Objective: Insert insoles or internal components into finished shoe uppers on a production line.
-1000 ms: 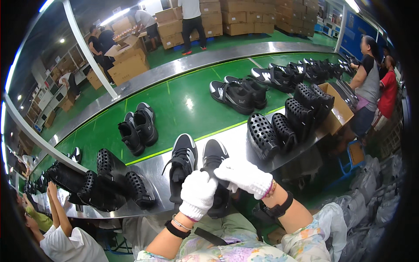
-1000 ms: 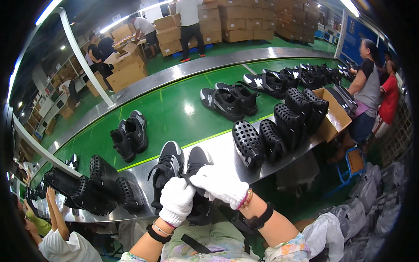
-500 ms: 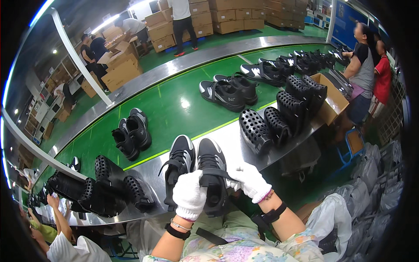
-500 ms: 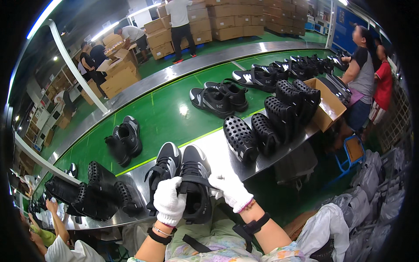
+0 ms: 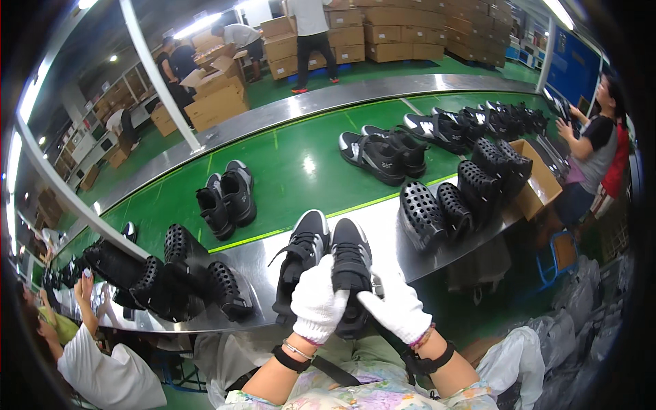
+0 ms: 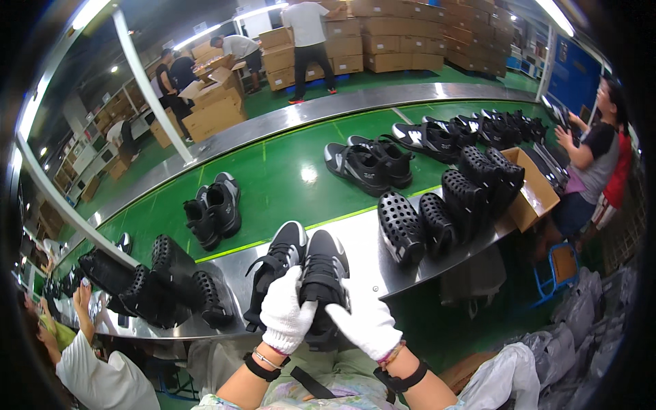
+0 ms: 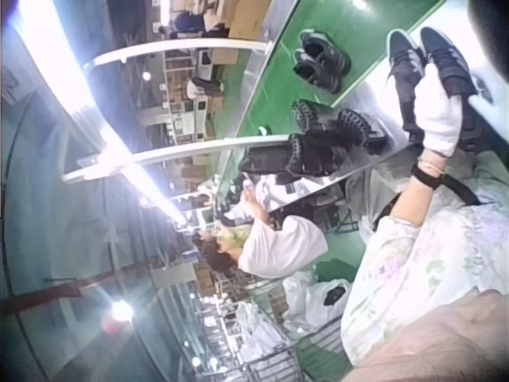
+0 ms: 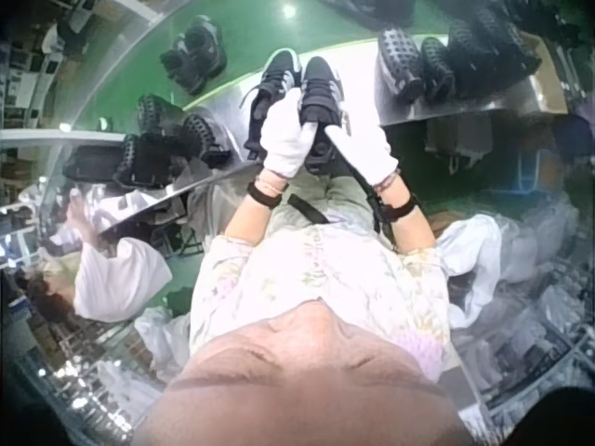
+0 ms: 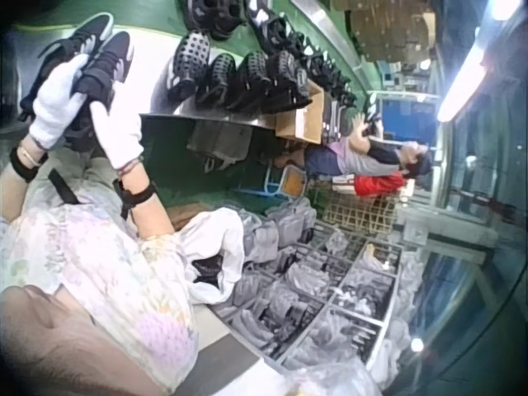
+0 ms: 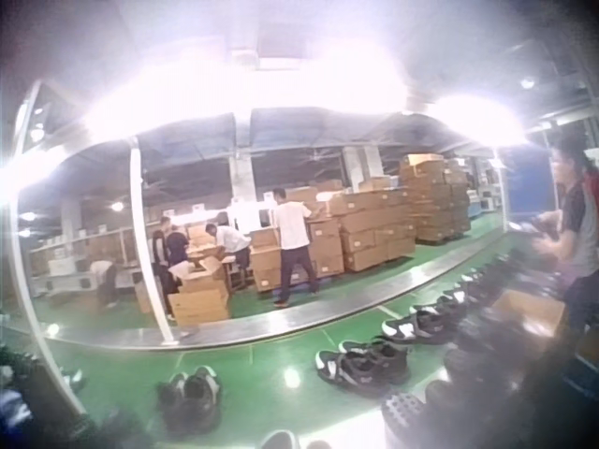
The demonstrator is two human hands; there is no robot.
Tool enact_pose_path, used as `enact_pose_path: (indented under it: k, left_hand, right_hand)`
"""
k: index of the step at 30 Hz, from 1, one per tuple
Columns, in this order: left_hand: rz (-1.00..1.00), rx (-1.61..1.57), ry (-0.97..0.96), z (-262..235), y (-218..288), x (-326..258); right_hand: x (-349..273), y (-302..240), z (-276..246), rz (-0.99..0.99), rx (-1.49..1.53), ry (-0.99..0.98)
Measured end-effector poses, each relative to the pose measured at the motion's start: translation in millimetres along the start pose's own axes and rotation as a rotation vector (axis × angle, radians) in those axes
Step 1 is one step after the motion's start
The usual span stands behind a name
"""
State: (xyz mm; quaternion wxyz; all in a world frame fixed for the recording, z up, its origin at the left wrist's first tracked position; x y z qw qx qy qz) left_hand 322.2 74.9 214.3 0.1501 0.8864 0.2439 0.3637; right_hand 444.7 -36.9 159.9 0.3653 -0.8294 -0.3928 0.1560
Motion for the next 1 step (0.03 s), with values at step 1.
enact_pose_path:
  k: [1]
  left_hand:
    - [-0.028,-0.035,-0.036,-3.0,3.2,3.9]
  right_hand:
    - [1.5,-26.6,0.2,-0.134,-0.157,-0.025]
Point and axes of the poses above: each hand's wrist, its own x-axis towards the middle knuckle, its own z-axis out of the palm, y = z × x, the point moved 10 cm from there along x, towards the middle knuckle, and after that the axes turned 4 degrees about -x, right-handed, at the moved point
